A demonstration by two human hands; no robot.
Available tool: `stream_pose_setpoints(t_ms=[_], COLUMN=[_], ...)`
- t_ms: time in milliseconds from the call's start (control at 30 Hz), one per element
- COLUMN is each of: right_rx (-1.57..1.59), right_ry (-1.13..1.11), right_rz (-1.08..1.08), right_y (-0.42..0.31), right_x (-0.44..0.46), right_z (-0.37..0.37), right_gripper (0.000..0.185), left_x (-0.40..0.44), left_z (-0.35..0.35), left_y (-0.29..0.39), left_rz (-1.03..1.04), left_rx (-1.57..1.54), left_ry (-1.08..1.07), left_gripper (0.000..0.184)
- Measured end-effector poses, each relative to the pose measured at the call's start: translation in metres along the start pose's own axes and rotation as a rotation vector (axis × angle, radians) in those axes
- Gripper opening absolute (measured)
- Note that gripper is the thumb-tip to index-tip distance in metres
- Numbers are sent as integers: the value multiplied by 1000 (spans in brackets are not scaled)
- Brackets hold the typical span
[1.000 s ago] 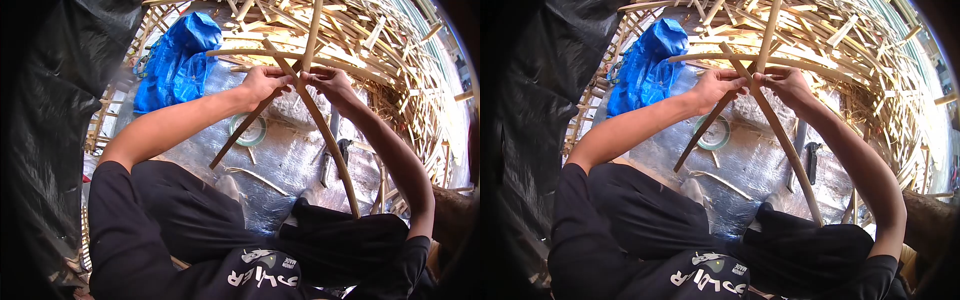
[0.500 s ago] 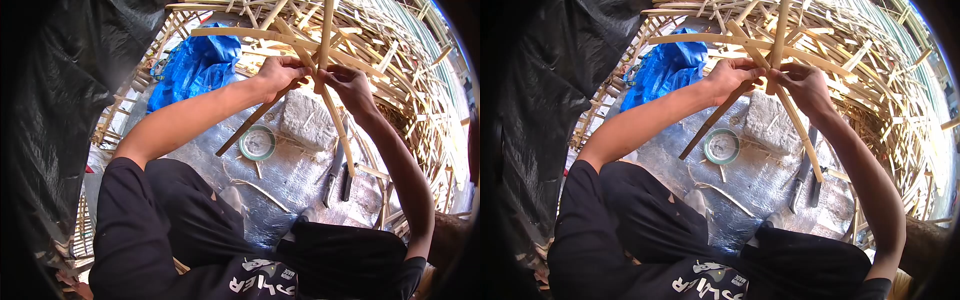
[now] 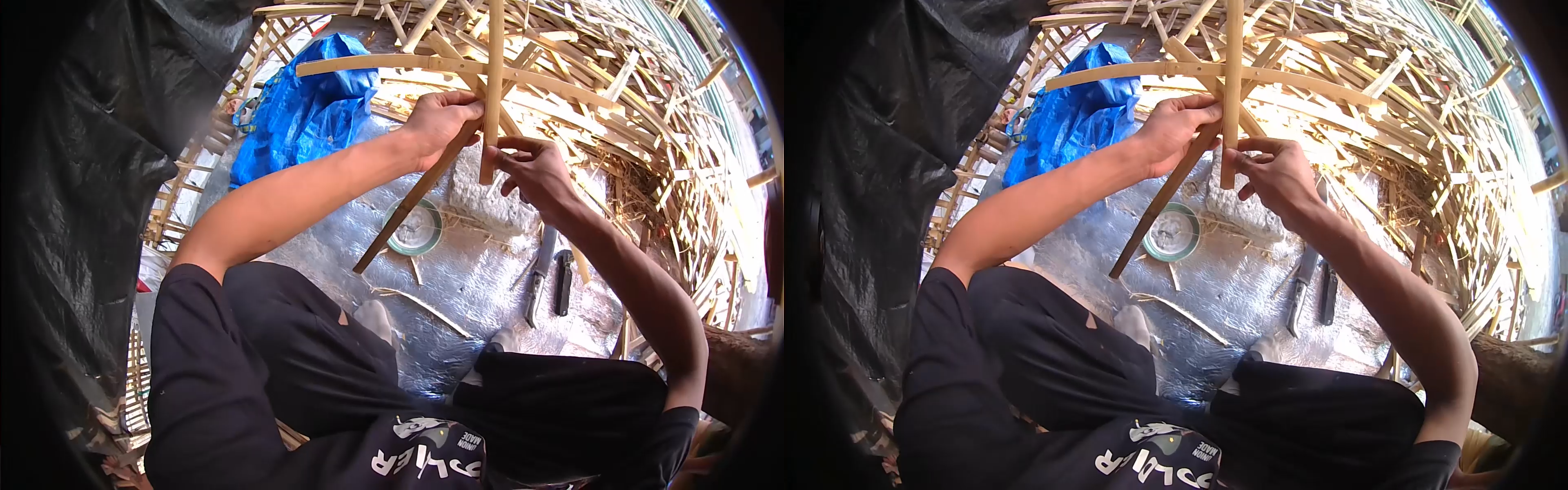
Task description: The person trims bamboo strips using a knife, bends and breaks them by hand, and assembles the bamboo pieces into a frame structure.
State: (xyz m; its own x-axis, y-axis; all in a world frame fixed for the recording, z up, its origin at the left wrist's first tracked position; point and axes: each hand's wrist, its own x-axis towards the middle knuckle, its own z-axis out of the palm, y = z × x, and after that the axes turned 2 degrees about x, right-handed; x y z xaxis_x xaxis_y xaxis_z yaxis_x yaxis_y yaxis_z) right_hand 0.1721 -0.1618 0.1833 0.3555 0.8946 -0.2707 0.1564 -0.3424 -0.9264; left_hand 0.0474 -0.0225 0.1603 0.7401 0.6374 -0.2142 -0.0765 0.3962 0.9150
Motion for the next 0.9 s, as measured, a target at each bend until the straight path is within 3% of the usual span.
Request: stream_pose_setpoints(t_ms=[467, 900], right_rx=[-40, -212], right_ry=[-15, -169], right_rz=[45, 111], right_y=[30, 46], right_x=[-7, -21], right_z=[7, 15], right_gripper=[46, 50], left_x=[-3, 3], left_z=[-3, -10], left_y=[-2, -16], left_rz=[14, 9], left_rx=[62, 50], left_ry=[-20, 43], left_gripper=[26, 14])
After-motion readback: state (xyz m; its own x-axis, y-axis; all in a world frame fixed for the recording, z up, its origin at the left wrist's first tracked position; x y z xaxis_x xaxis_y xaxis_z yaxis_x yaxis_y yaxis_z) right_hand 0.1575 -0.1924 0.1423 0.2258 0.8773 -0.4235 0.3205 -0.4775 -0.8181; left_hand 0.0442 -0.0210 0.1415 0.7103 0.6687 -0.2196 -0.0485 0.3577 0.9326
